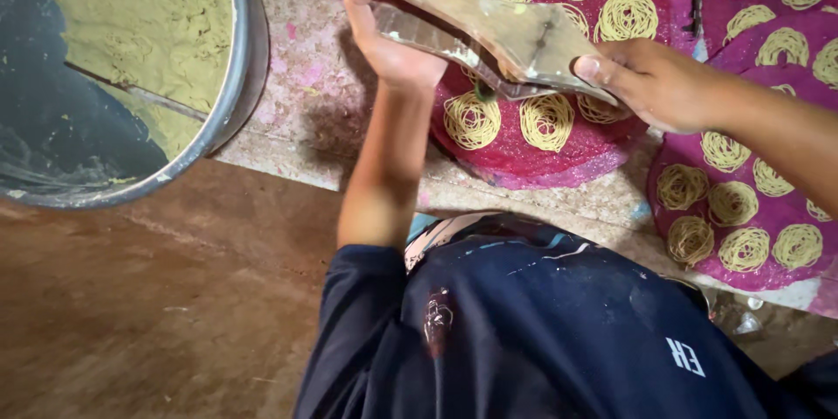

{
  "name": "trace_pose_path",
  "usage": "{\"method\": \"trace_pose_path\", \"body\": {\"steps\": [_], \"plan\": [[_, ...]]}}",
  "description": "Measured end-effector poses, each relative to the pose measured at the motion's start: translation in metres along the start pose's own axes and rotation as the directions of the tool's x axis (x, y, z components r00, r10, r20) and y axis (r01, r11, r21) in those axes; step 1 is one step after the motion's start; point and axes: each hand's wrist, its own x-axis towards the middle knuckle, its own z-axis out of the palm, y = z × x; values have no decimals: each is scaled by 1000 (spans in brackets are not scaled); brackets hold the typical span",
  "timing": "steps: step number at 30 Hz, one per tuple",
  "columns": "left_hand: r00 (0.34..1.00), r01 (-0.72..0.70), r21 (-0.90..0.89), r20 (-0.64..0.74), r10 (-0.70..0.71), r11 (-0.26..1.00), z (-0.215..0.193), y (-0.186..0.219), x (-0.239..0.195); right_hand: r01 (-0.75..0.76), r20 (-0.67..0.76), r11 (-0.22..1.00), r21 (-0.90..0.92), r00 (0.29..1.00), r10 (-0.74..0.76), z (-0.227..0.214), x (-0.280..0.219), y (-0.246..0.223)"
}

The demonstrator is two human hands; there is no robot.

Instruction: The person uses a wooden dough press to extrude dough into spiral shapes onto a pink mat. They repeatedly scoop dough from a large metal bowl, load it into the press, and squeeze out noodles, then refill the press from the bowl.

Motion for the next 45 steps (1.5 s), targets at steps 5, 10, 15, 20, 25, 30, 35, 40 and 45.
{"method": "trace_pose_path", "body": {"steps": [5, 10, 15, 20, 25, 30, 35, 40, 45], "plan": [[788, 592, 549, -547, -282, 589, -16, 14, -35, 299, -6, 948, 106, 954, -300, 3, 11, 16], [634, 770, 526, -566, -527, 361, -34, 12, -75, 231, -42, 963, 139, 973, -227, 24, 28, 31], [947, 164, 920, -248, -203, -357, -7, 31, -129, 425, -182, 796, 431, 905, -384, 44, 32, 52], [985, -167, 723, 150, -84, -671, 0, 30, -146, 514, -320, 545, 663, 852, -414, 62, 11, 57], [982, -181, 669, 163, -95, -721, -4, 22, -137, 558, -455, 384, 736, 827, -330, 86, -8, 56], [992, -81, 769, 124, 24, -634, 0, 25, -146, 543, -487, 238, 805, 835, -257, 110, -16, 78], [984, -158, 723, 170, -49, -673, 4, 23, -150, 565, -546, 216, 796, 825, -148, 126, -23, 94], [991, -60, 792, 120, 59, -607, 4, 19, -159, 610, -608, 167, 775, 791, -68, 136, -33, 101], [997, -26, 715, 71, 35, -699, 13, 13, -165, 615, -623, 167, 771, 782, -6, 130, -40, 92]]}}
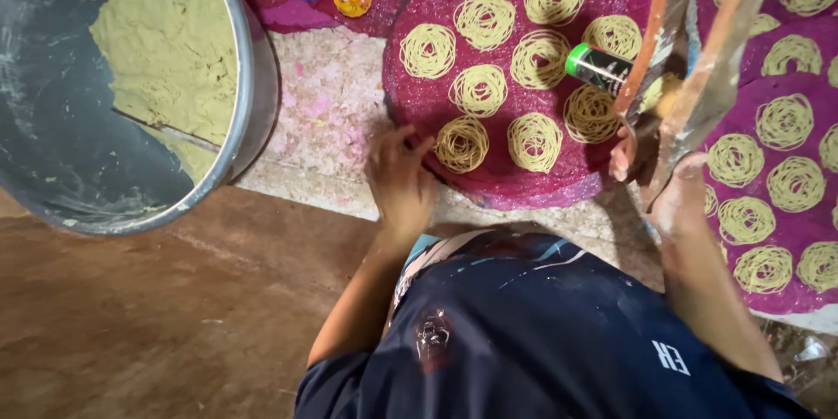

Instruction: The person uses a wooden dough press to extrude dough into spiral shapes onto a pink mat. They repeatedly scoop dough from a large metal bowl, load it into the press, and squeeze out noodles, then refill the press from the bowl.

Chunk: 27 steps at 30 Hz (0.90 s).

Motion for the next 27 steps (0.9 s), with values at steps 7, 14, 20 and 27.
{"method": "trace_pose_path", "body": {"steps": [7, 14, 20, 27], "plan": [[984, 37, -258, -160, -81, 965, -21, 17, 3, -93, 144, 994, -48, 985, 99, 52, 80, -11], [964, 95, -412, -189, -187, 906, -38, 5, 4, -62, 231, 913, -403, 958, 167, 190, 264, 37], [984, 134, -292, -72, -162, 947, -49, -12, -3, 182, 115, 497, -849, 980, -163, 270, 382, 124], [997, 62, -223, 53, -52, 973, -19, -56, 17, 379, 216, 339, -861, 876, -431, 249, 364, 118]]}}
